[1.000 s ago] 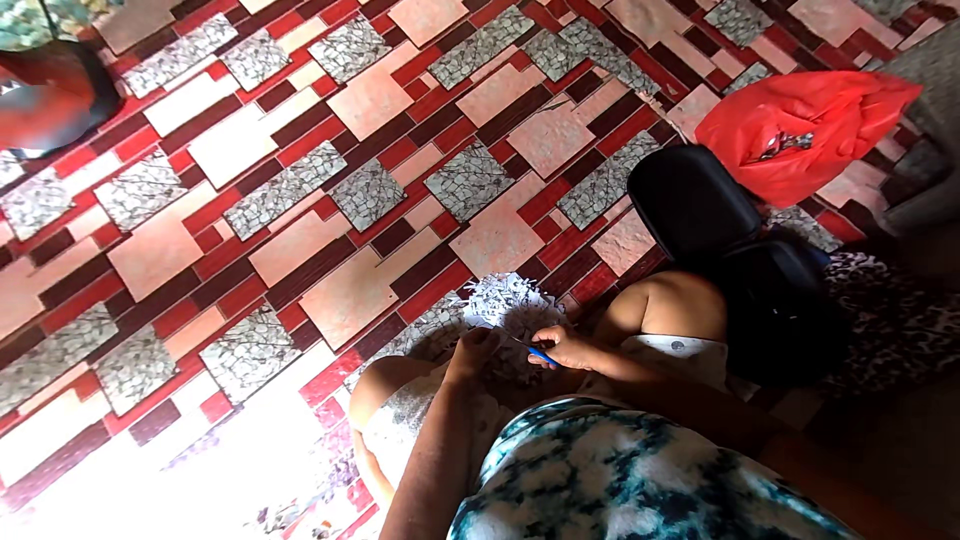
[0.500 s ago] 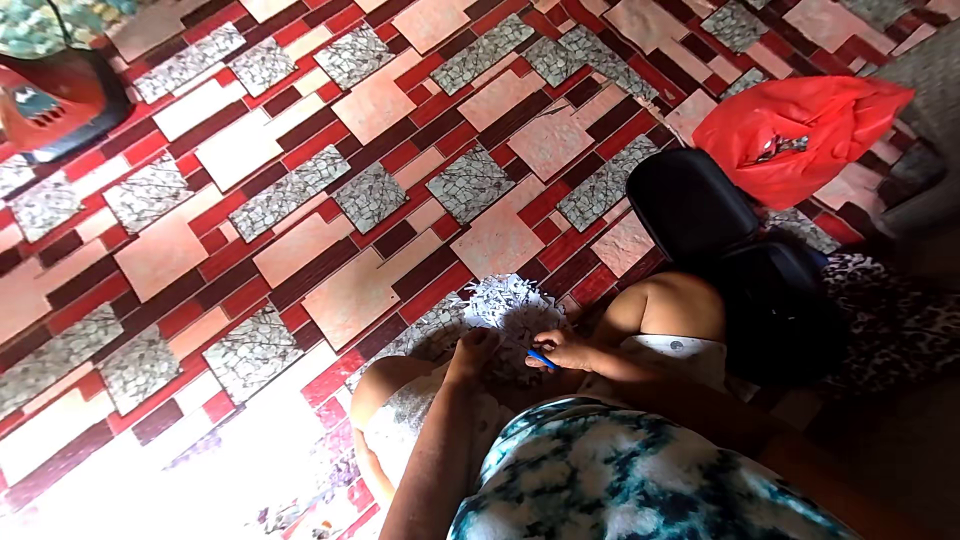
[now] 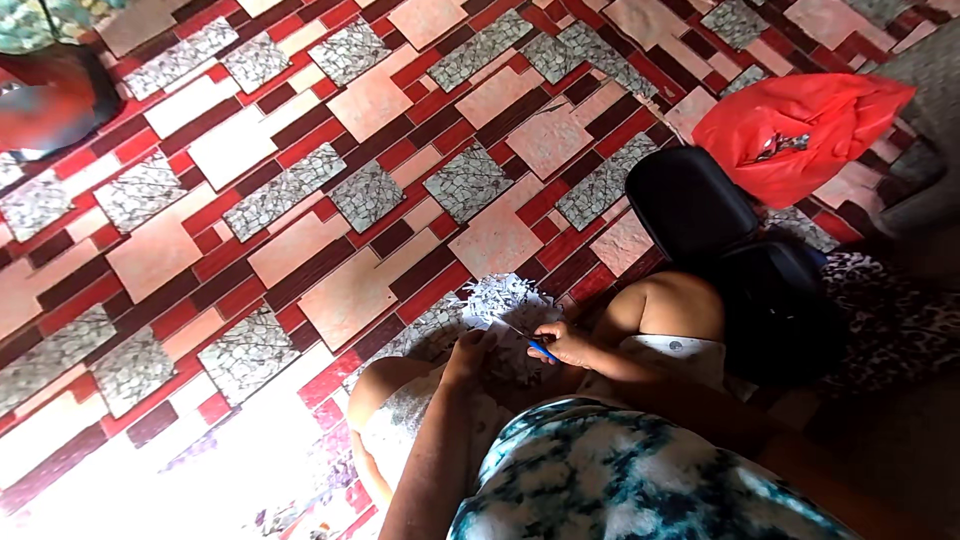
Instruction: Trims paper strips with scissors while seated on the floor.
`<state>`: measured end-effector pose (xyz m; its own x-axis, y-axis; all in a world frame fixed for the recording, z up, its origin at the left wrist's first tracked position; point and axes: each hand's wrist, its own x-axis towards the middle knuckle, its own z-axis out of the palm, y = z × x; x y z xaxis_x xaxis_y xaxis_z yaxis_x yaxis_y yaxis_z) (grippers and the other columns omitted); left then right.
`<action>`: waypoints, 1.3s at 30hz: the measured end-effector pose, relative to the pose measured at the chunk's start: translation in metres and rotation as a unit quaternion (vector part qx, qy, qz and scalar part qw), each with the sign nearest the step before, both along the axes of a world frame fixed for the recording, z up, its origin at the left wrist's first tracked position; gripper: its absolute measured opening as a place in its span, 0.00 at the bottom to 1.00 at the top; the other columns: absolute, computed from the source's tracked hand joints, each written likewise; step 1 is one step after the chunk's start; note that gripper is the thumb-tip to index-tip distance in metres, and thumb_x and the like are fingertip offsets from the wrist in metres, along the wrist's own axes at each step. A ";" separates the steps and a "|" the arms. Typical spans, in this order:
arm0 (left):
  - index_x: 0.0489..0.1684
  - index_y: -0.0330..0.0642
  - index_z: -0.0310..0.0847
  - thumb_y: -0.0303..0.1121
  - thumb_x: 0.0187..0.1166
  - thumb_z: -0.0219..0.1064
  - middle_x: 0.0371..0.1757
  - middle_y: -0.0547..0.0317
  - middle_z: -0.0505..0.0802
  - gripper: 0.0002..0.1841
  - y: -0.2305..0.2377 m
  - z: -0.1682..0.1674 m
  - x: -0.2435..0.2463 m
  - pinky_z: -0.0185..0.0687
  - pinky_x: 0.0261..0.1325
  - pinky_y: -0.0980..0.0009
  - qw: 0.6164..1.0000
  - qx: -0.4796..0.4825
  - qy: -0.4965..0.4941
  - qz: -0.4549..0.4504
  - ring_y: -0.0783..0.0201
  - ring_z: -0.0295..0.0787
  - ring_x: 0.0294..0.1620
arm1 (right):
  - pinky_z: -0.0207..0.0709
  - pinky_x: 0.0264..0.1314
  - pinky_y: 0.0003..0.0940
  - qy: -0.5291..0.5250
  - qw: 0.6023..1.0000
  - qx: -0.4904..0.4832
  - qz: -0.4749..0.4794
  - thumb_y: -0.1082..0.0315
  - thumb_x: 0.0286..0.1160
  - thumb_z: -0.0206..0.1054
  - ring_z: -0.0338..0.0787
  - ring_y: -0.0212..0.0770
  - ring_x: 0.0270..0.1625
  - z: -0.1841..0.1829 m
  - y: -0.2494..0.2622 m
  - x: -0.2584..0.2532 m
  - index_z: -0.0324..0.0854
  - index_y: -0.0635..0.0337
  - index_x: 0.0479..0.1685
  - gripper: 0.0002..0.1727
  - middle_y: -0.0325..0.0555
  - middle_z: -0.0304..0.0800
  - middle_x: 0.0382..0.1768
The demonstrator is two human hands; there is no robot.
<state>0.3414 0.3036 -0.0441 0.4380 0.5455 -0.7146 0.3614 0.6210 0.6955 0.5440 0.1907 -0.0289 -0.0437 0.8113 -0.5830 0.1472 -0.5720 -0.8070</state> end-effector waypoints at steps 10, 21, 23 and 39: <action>0.48 0.30 0.77 0.29 0.91 0.57 0.24 0.56 0.88 0.09 0.001 0.005 0.000 0.77 0.19 0.78 0.999 -0.012 0.003 0.031 0.71 0.80 0.15 | 0.72 0.30 0.21 0.039 0.995 -0.084 -0.036 0.55 0.82 0.69 0.80 0.25 0.28 0.007 0.003 -0.003 0.79 0.61 0.57 0.18 0.35 0.84 0.32; 0.44 0.31 0.78 0.28 0.90 0.57 0.23 0.59 0.88 0.08 0.001 0.005 0.001 0.74 0.19 0.80 1.000 0.002 -0.003 -0.012 0.74 0.78 0.15 | 0.75 0.33 0.21 0.059 0.996 -0.065 -0.032 0.59 0.80 0.72 0.82 0.25 0.29 0.004 0.001 -0.004 0.77 0.66 0.60 0.21 0.37 0.85 0.34; 0.44 0.31 0.78 0.28 0.91 0.57 0.23 0.59 0.88 0.08 0.001 0.005 0.001 0.74 0.19 0.80 1.000 0.003 -0.003 -0.013 0.73 0.78 0.15 | 0.76 0.33 0.20 0.060 0.995 -0.066 -0.034 0.60 0.79 0.73 0.82 0.25 0.28 0.004 0.001 -0.004 0.77 0.66 0.61 0.21 0.37 0.85 0.33; 0.43 0.31 0.77 0.27 0.90 0.57 0.22 0.59 0.87 0.08 0.001 0.005 0.001 0.73 0.18 0.80 1.000 -0.010 -0.004 0.020 0.73 0.77 0.14 | 0.71 0.30 0.21 0.051 0.995 -0.086 -0.012 0.55 0.81 0.70 0.80 0.25 0.29 0.007 0.002 -0.003 0.79 0.59 0.52 0.17 0.35 0.84 0.32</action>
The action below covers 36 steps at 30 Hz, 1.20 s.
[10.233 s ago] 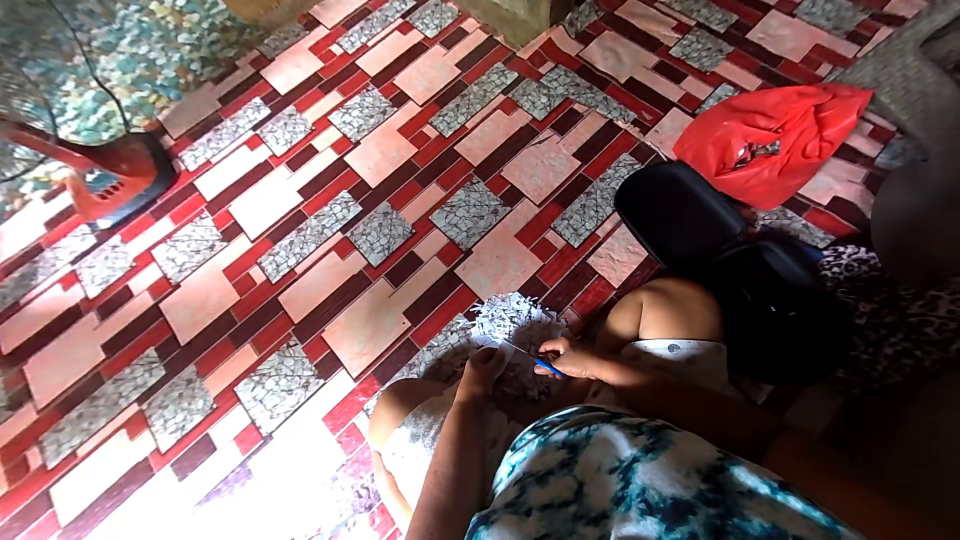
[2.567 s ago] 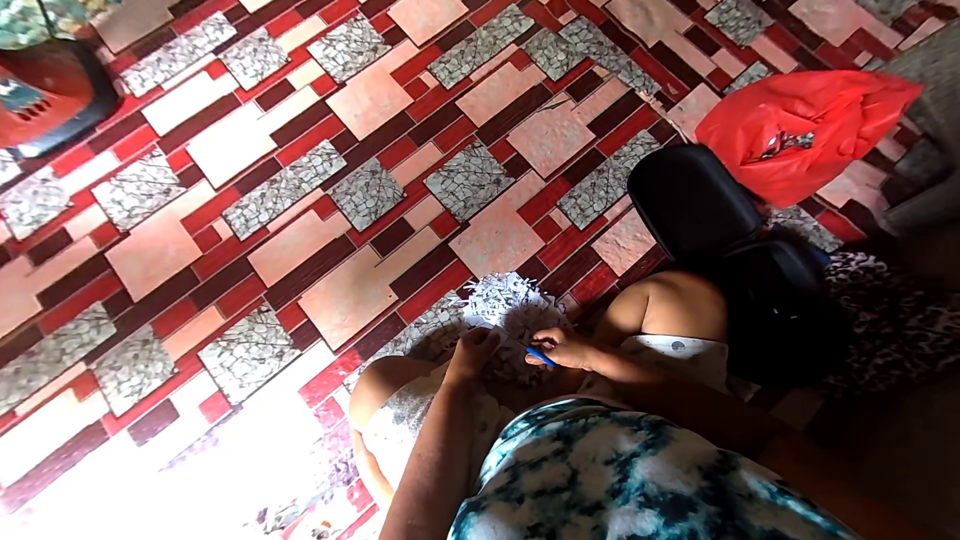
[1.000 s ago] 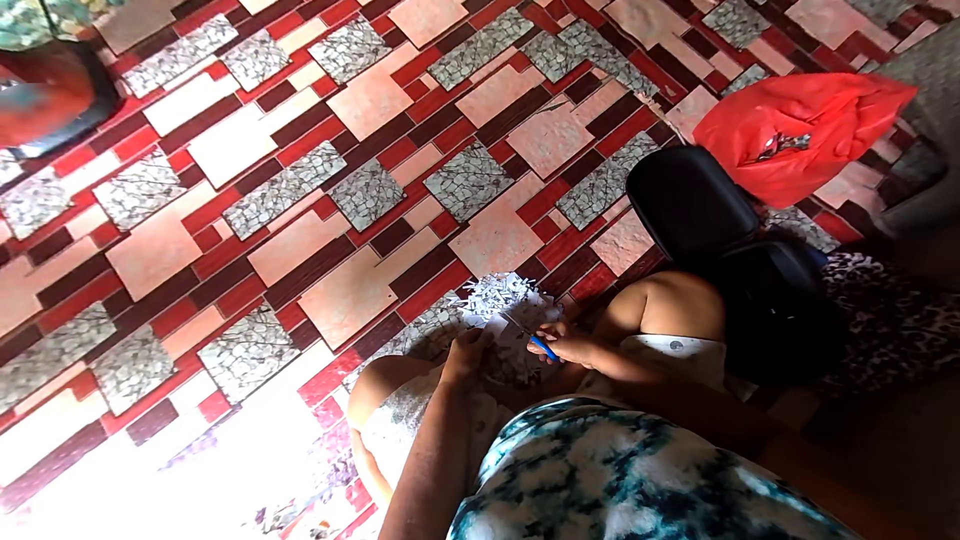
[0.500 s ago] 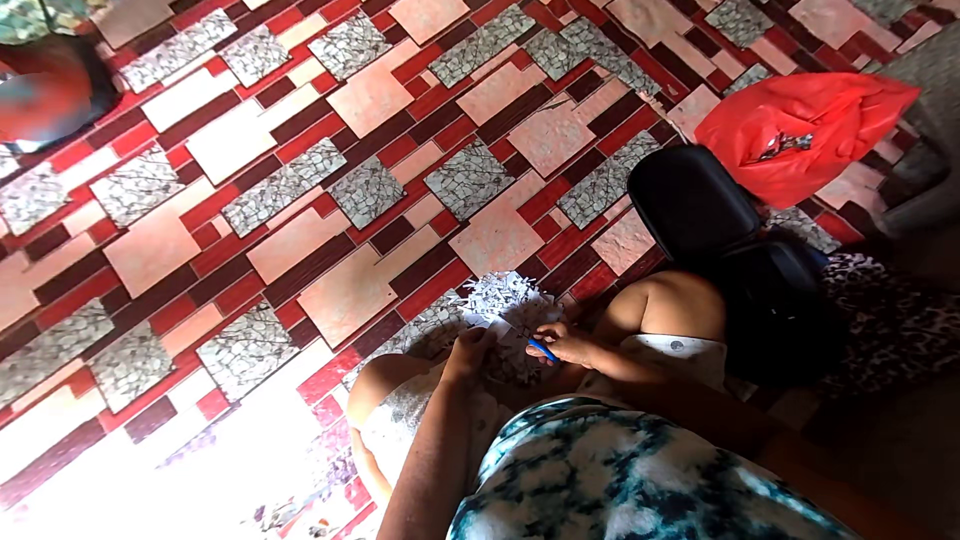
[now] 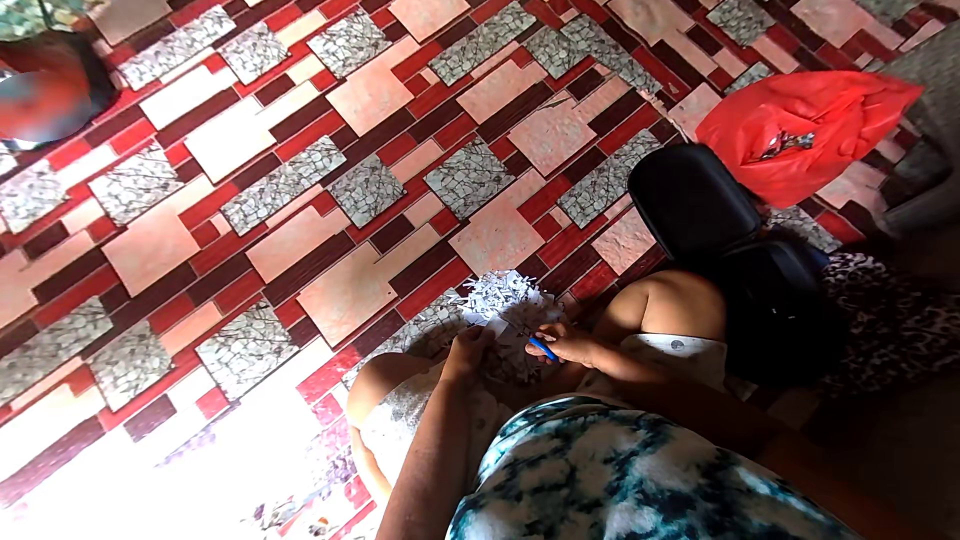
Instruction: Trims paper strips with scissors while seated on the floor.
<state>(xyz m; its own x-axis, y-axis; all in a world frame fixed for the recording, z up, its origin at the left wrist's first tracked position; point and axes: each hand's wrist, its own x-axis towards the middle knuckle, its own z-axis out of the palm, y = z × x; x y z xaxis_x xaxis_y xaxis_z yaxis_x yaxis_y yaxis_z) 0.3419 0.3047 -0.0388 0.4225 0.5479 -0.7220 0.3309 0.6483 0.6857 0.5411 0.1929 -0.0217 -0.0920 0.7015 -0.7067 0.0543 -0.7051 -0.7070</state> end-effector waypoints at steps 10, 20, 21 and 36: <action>0.45 0.32 0.78 0.28 0.90 0.58 0.23 0.60 0.87 0.08 0.000 -0.003 -0.001 0.73 0.19 0.81 0.999 0.014 -0.001 -0.042 0.74 0.77 0.15 | 0.76 0.34 0.21 -0.005 1.000 0.025 0.004 0.59 0.80 0.72 0.81 0.25 0.29 -0.003 -0.001 -0.001 0.78 0.68 0.62 0.22 0.40 0.85 0.35; 0.45 0.31 0.78 0.28 0.91 0.57 0.23 0.59 0.88 0.08 0.000 -0.002 0.000 0.73 0.19 0.81 0.999 0.012 -0.002 -0.034 0.74 0.77 0.15 | 0.80 0.37 0.21 -0.023 0.997 0.067 0.011 0.65 0.80 0.71 0.84 0.25 0.29 -0.007 -0.002 0.001 0.79 0.70 0.59 0.18 0.41 0.87 0.34; 0.44 0.31 0.78 0.28 0.91 0.57 0.23 0.59 0.88 0.08 0.000 -0.002 0.000 0.73 0.19 0.81 0.999 0.014 -0.003 -0.029 0.74 0.77 0.15 | 0.78 0.35 0.21 -0.017 0.999 0.050 -0.001 0.63 0.81 0.71 0.83 0.25 0.29 -0.007 -0.001 0.001 0.79 0.68 0.58 0.18 0.39 0.86 0.33; 0.44 0.32 0.78 0.28 0.90 0.57 0.25 0.60 0.88 0.08 0.000 -0.003 0.000 0.74 0.21 0.81 0.999 0.018 -0.001 -0.049 0.74 0.78 0.17 | 0.76 0.36 0.22 -0.002 0.999 0.027 0.020 0.59 0.82 0.70 0.82 0.26 0.31 -0.002 -0.001 -0.002 0.77 0.68 0.63 0.22 0.40 0.86 0.36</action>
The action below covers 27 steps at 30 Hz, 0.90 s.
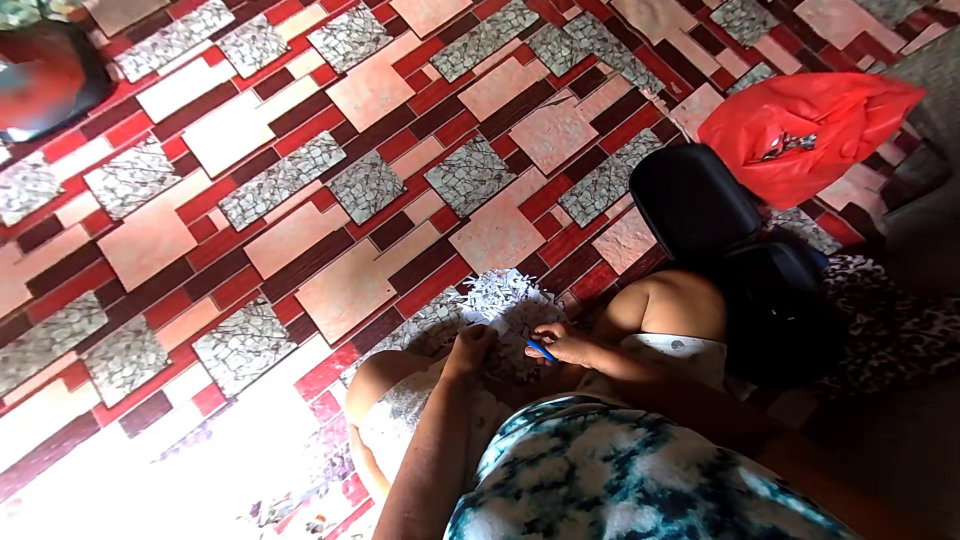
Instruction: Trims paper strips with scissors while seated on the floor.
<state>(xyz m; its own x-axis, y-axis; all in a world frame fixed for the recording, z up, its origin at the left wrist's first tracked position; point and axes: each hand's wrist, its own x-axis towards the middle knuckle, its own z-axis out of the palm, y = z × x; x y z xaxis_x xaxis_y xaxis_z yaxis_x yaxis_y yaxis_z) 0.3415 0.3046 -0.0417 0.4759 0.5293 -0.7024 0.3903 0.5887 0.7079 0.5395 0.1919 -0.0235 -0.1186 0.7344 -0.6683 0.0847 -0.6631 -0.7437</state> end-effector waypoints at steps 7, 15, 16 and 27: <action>0.46 0.32 0.78 0.29 0.91 0.58 0.25 0.59 0.88 0.08 0.001 -0.001 0.000 0.73 0.20 0.81 1.000 -0.006 0.003 0.009 0.74 0.77 0.16 | 0.80 0.38 0.21 -0.022 0.999 0.038 0.006 0.65 0.79 0.72 0.83 0.25 0.30 -0.003 -0.001 0.003 0.81 0.69 0.59 0.17 0.41 0.88 0.34; 0.46 0.31 0.77 0.27 0.91 0.56 0.24 0.59 0.87 0.07 0.000 0.002 0.002 0.73 0.19 0.80 0.999 -0.017 0.000 0.033 0.73 0.77 0.15 | 0.72 0.31 0.22 0.001 0.999 -0.048 0.003 0.53 0.81 0.70 0.81 0.26 0.29 0.000 0.001 0.001 0.78 0.59 0.55 0.19 0.36 0.85 0.33; 0.46 0.32 0.76 0.27 0.91 0.56 0.24 0.59 0.87 0.07 0.000 0.002 0.001 0.73 0.19 0.80 0.999 -0.019 0.000 0.031 0.73 0.77 0.15 | 0.72 0.32 0.22 0.002 0.999 -0.045 0.006 0.54 0.81 0.70 0.81 0.26 0.29 0.000 0.001 0.000 0.78 0.60 0.56 0.19 0.36 0.85 0.33; 0.47 0.32 0.77 0.29 0.91 0.58 0.25 0.59 0.87 0.08 0.000 0.001 0.002 0.72 0.19 0.81 1.000 -0.018 -0.001 0.018 0.74 0.77 0.16 | 0.78 0.34 0.20 0.000 1.000 0.030 0.007 0.62 0.79 0.72 0.83 0.24 0.28 -0.004 -0.001 0.001 0.80 0.67 0.56 0.17 0.37 0.86 0.31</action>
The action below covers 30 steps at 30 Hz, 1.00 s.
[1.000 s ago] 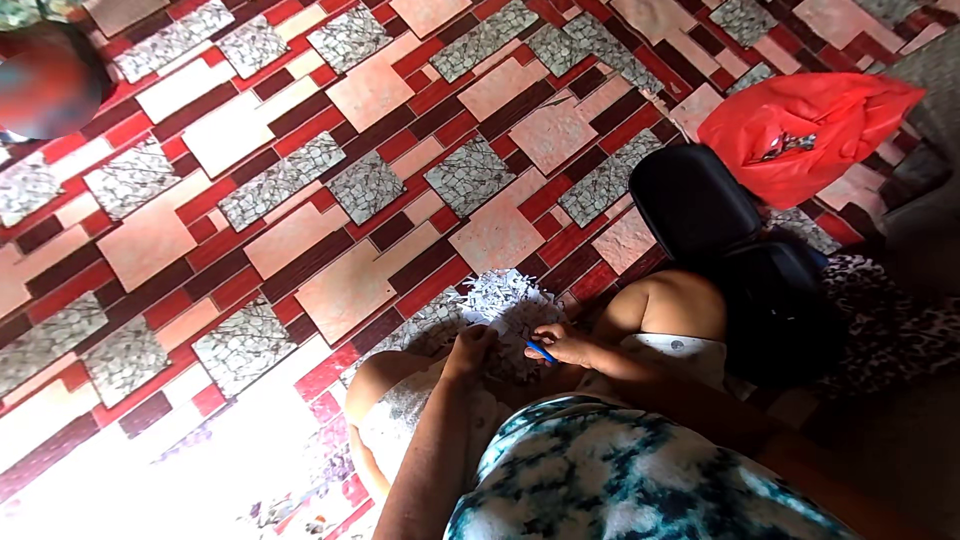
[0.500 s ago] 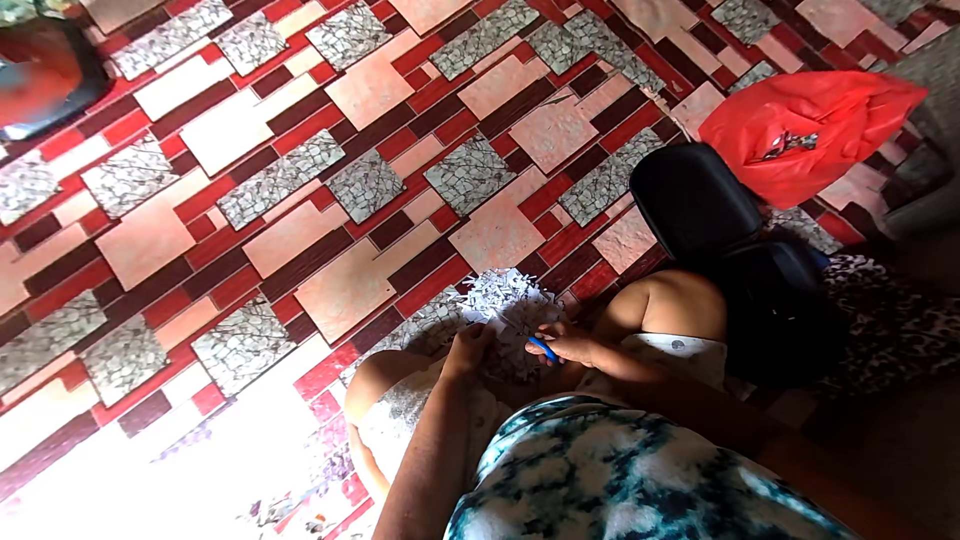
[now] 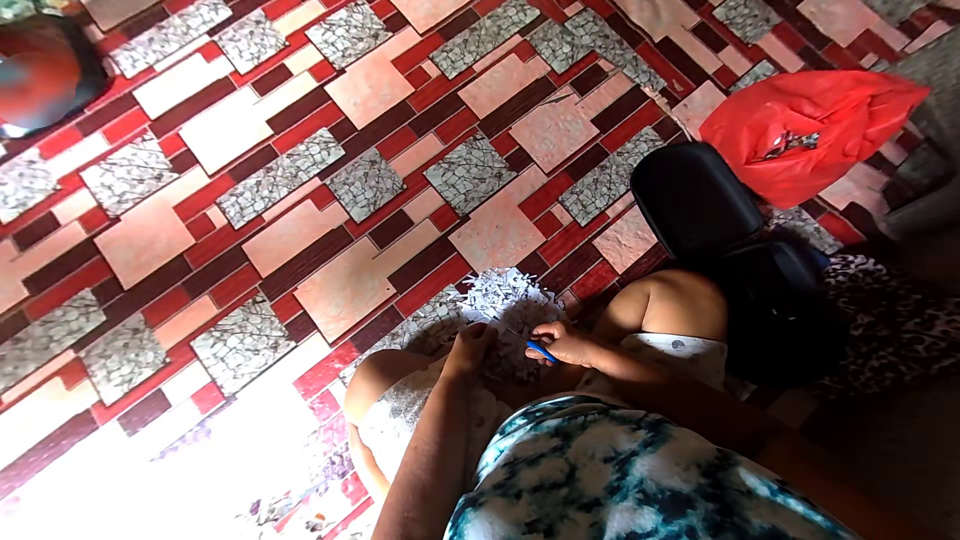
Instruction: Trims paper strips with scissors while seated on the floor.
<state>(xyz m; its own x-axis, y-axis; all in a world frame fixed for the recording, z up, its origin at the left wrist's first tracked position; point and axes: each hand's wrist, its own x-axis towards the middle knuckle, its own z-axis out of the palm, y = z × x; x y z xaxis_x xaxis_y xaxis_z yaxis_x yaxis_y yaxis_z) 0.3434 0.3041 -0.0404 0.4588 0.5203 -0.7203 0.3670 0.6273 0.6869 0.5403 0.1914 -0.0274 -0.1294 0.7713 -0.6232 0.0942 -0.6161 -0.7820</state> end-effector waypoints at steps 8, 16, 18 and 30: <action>0.46 0.32 0.78 0.29 0.91 0.57 0.25 0.60 0.88 0.08 0.000 -0.003 -0.001 0.74 0.21 0.80 1.000 0.017 -0.004 -0.006 0.74 0.78 0.16 | 0.77 0.33 0.21 0.001 0.999 -0.028 -0.017 0.60 0.81 0.71 0.83 0.25 0.28 0.000 0.001 0.001 0.78 0.65 0.59 0.19 0.38 0.86 0.32; 0.46 0.32 0.76 0.27 0.90 0.57 0.24 0.59 0.88 0.07 -0.001 0.000 0.000 0.73 0.20 0.81 1.000 0.005 -0.007 0.012 0.74 0.78 0.16 | 0.75 0.34 0.22 0.003 0.999 -0.042 0.021 0.57 0.81 0.71 0.82 0.26 0.31 0.003 0.001 -0.001 0.79 0.64 0.60 0.21 0.40 0.86 0.36; 0.46 0.32 0.76 0.27 0.90 0.57 0.24 0.60 0.87 0.07 -0.001 0.001 0.001 0.73 0.20 0.81 1.000 0.003 -0.010 0.012 0.74 0.78 0.16 | 0.76 0.34 0.21 0.006 0.999 -0.035 0.019 0.58 0.81 0.71 0.82 0.25 0.31 0.004 0.001 -0.001 0.78 0.66 0.61 0.21 0.40 0.86 0.36; 0.45 0.33 0.77 0.27 0.90 0.58 0.24 0.60 0.88 0.06 -0.001 -0.001 0.000 0.74 0.20 0.81 1.000 0.003 -0.019 0.005 0.74 0.78 0.16 | 0.78 0.35 0.20 0.009 1.000 -0.010 0.008 0.61 0.81 0.71 0.82 0.24 0.28 0.001 0.000 -0.001 0.79 0.68 0.59 0.19 0.37 0.85 0.31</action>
<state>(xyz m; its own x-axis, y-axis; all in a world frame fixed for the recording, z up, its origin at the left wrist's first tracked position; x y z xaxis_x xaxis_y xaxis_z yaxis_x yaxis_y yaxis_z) 0.3435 0.3029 -0.0416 0.4813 0.5294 -0.6987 0.3340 0.6262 0.7045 0.5390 0.1916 -0.0267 -0.1536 0.7563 -0.6359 0.0906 -0.6300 -0.7713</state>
